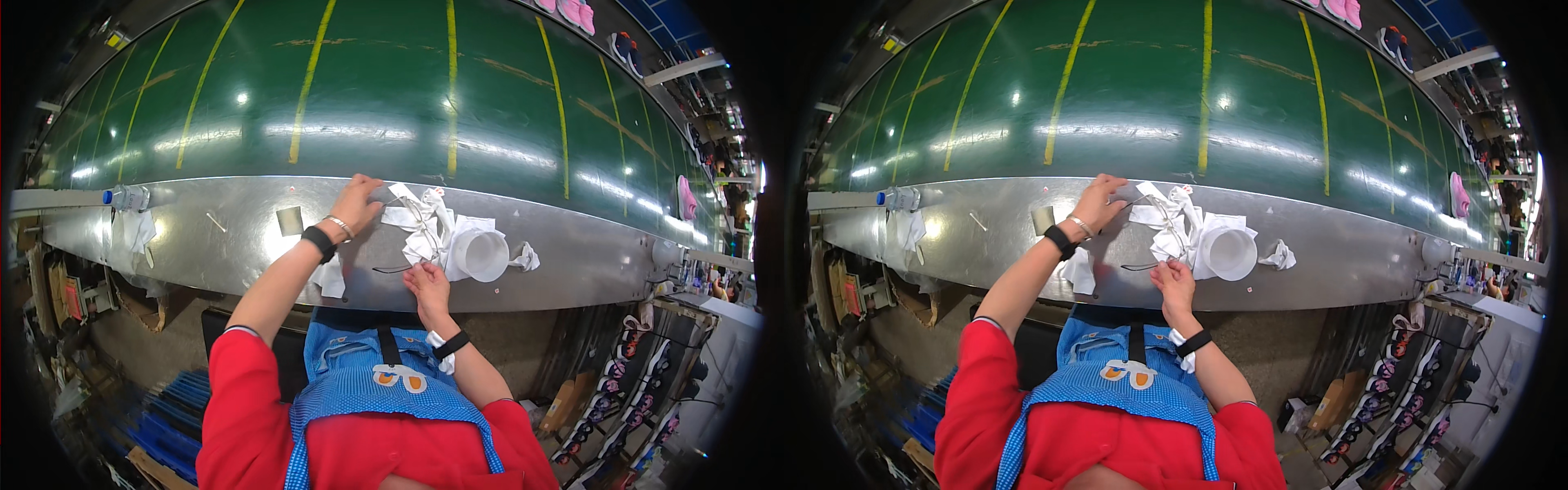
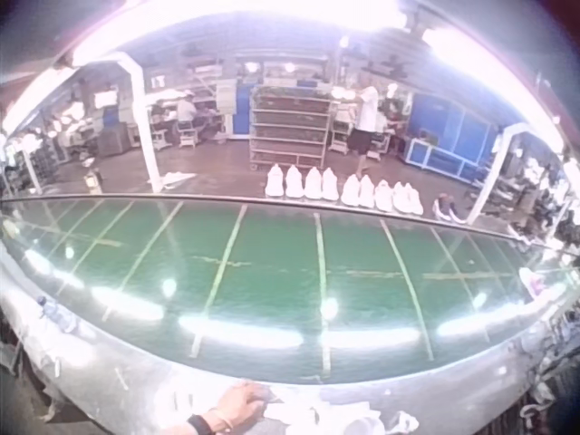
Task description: The person wipes a pair of pink shoes with a cloth, places them on a conveyor belt, and then cleans a pair of glasses with a cloth after moving a chair.
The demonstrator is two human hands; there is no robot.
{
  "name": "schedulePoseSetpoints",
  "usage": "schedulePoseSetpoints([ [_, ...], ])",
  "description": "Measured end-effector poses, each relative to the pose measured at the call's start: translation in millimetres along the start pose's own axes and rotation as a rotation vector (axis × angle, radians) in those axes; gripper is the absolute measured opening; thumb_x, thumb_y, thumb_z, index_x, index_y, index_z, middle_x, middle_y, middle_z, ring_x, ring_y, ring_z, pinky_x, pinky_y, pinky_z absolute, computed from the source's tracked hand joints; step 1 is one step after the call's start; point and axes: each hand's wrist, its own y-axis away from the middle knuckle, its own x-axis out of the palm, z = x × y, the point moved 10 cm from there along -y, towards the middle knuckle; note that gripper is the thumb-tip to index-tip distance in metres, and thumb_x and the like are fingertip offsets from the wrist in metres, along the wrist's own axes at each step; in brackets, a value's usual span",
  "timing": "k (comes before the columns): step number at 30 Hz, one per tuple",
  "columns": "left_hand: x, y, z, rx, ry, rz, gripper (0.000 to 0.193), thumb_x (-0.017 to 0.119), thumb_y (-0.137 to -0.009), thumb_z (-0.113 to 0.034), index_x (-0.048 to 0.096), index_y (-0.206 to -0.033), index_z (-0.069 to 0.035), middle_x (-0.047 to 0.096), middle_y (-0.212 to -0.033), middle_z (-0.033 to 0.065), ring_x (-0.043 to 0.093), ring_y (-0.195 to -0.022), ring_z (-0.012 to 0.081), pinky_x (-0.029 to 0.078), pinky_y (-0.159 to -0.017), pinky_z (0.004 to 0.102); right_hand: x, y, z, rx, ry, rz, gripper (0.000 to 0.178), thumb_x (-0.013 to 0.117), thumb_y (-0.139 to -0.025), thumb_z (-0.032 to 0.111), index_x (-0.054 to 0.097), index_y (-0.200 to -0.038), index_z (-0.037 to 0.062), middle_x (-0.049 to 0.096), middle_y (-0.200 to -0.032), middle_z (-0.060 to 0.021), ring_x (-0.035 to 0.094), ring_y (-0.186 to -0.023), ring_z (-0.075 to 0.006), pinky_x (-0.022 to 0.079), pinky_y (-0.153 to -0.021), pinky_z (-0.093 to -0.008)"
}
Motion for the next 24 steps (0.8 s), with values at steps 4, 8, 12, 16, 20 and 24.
schedulePoseSetpoints([
  [4, -51.5, 52.6, 4.7, -0.113, -0.015, 0.051, 0.025, 0.061, -0.069, -0.008, 0.055, -0.093, -0.003, 0.054, -0.085, 0.0103, 0.056, -0.073, 0.023, 0.046, -0.066, 0.0298, -2.6, 41.9, 1.9, 0.215, 0.04, 0.094, 0.02, 0.052, -0.085, 0.019, 0.047, -0.094, 0.0022, 0.054, -0.086, -0.0088, 0.055, -0.078, -0.0143, 0.047, -0.069, -0.0279],
  [8, -43.1, 123.7, 37.1, -0.34, -0.082, 0.192, 0.035, 0.062, -0.069, -0.011, 0.051, -0.102, -0.008, 0.052, -0.085, 0.0107, 0.058, -0.068, 0.023, 0.047, -0.063, 0.0317, 71.4, 105.3, 93.4, 0.109, -0.008, 0.515, 0.023, 0.045, -0.088, 0.022, 0.046, -0.097, 0.0009, 0.053, -0.086, -0.0091, 0.054, -0.08, -0.0151, 0.045, -0.074, -0.0298],
  [12, -8.9, 156.8, 59.8, -0.389, -0.232, 0.26, 0.057, 0.066, -0.066, -0.013, 0.039, -0.117, -0.017, 0.048, -0.092, 0.0143, 0.055, -0.082, 0.0294, 0.047, -0.07, 0.0367, 169.9, 203.7, 241.0, -0.329, -0.11, 1.104, 0.025, 0.037, -0.09, 0.018, 0.041, -0.104, -0.0025, 0.051, -0.09, -0.0144, 0.054, -0.084, -0.0224, 0.042, -0.081, -0.0362],
  [16, -3.5, 161.4, 68.0, -0.371, -0.121, 0.093, 0.045, 0.061, -0.066, -0.005, 0.048, -0.109, -0.013, 0.048, -0.09, 0.0142, 0.052, -0.083, 0.0319, 0.045, -0.071, 0.0376, 205.6, 279.3, 297.9, -0.314, -0.314, 1.378, 0.024, 0.044, -0.086, 0.018, 0.043, -0.099, -0.001, 0.052, -0.089, -0.0142, 0.053, -0.083, -0.0235, 0.043, -0.076, -0.0345],
  [20, 10.3, 148.2, 55.1, -0.335, -0.024, 0.041, 0.035, 0.056, -0.069, -0.003, 0.05, -0.103, -0.009, 0.049, -0.09, 0.0156, 0.051, -0.083, 0.0335, 0.044, -0.071, 0.0388, 194.2, 314.5, 325.1, -0.231, -0.363, 1.493, 0.016, 0.055, -0.079, 0.007, 0.051, -0.094, 0.0037, 0.056, -0.084, -0.0095, 0.054, -0.072, -0.0197, 0.045, -0.064, -0.0293],
  [24, 18.3, 140.7, 48.0, -0.337, -0.019, 0.014, 0.032, 0.055, -0.07, -0.004, 0.05, -0.101, -0.008, 0.049, -0.091, 0.0154, 0.051, -0.083, 0.0344, 0.044, -0.072, 0.039, 168.1, 336.6, 347.9, -0.516, -0.474, 1.676, 0.005, 0.052, -0.079, 0.009, 0.054, -0.083, 0.0069, 0.055, -0.088, -0.0118, 0.054, -0.074, -0.0243, 0.045, -0.064, -0.0357],
])
